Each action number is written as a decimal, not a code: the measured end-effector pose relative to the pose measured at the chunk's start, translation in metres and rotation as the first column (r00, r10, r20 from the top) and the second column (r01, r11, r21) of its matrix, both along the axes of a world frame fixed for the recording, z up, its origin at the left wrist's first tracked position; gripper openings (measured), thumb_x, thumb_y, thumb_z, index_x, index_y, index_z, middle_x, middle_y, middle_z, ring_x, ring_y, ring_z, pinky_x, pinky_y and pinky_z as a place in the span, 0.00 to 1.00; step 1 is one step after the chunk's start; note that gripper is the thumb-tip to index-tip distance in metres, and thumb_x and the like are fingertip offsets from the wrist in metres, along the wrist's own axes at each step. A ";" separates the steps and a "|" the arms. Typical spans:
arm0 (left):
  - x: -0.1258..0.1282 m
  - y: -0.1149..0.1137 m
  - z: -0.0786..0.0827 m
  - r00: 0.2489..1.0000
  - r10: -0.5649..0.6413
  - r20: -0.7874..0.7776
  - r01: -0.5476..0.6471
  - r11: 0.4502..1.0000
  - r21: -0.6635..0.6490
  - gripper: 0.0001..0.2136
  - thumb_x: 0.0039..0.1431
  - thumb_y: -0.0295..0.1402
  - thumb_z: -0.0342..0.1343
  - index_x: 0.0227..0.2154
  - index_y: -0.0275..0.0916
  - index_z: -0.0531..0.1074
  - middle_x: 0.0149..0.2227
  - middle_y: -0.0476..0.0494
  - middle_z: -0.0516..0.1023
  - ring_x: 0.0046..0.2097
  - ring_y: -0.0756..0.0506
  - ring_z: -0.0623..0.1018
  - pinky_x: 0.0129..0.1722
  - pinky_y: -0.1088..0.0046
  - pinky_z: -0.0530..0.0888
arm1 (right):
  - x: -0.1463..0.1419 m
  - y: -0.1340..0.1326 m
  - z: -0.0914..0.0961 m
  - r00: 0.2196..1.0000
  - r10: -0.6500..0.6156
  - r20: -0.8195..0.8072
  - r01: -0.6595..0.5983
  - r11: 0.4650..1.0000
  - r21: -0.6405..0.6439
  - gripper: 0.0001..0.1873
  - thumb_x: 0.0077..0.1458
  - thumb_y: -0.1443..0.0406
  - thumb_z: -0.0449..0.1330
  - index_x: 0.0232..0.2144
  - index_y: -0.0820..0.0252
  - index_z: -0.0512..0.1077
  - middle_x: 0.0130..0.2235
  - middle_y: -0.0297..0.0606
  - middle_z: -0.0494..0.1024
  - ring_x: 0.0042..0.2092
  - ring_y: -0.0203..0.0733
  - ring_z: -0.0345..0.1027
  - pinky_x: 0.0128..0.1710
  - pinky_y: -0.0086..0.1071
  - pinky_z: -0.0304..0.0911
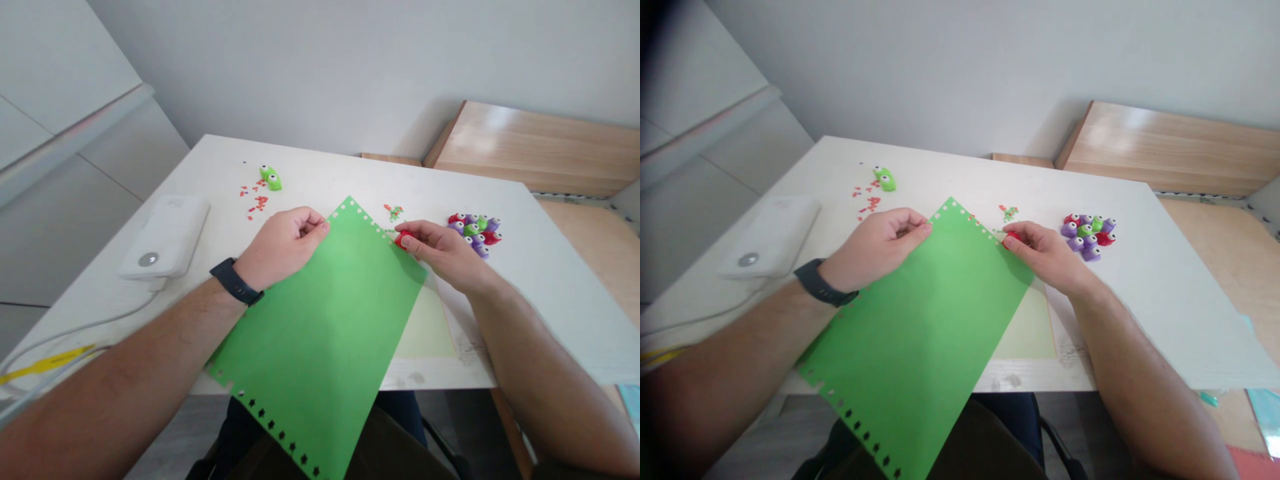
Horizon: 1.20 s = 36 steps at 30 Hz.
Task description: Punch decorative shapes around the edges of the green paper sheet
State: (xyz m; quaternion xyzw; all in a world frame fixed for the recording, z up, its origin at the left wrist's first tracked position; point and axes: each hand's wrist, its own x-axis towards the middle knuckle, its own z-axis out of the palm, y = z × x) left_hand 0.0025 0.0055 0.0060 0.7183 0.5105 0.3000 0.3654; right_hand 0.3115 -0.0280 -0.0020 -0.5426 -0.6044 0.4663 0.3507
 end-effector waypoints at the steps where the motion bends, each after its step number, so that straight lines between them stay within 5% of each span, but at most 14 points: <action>1: 0.000 0.000 0.000 1.000 0.002 0.001 -0.002 1.000 0.001 0.15 0.66 0.46 0.58 0.38 0.39 0.78 0.34 0.46 0.82 0.32 0.46 0.75 0.32 0.70 0.68 | 0.000 0.000 0.001 1.000 0.001 -0.002 -0.001 1.000 0.000 0.23 0.59 0.48 0.69 0.51 0.52 0.79 0.45 0.38 0.83 0.42 0.43 0.73 0.45 0.39 0.69; 20: 0.001 0.000 0.000 0.999 0.034 0.010 -0.034 0.999 -0.019 0.16 0.65 0.47 0.58 0.38 0.39 0.79 0.33 0.45 0.82 0.30 0.46 0.74 0.29 0.70 0.67 | -0.002 0.000 0.006 1.000 -0.026 -0.007 0.026 1.000 0.006 0.25 0.55 0.47 0.71 0.49 0.54 0.79 0.43 0.39 0.82 0.41 0.42 0.72 0.42 0.39 0.68; 36: 0.000 0.001 -0.001 1.000 0.027 0.004 -0.027 1.000 -0.009 0.16 0.66 0.47 0.58 0.39 0.39 0.79 0.33 0.46 0.82 0.30 0.47 0.73 0.30 0.71 0.67 | 0.004 0.001 0.001 0.997 0.001 -0.076 0.000 1.000 0.007 0.22 0.57 0.52 0.72 0.50 0.54 0.78 0.46 0.40 0.82 0.47 0.45 0.74 0.50 0.42 0.68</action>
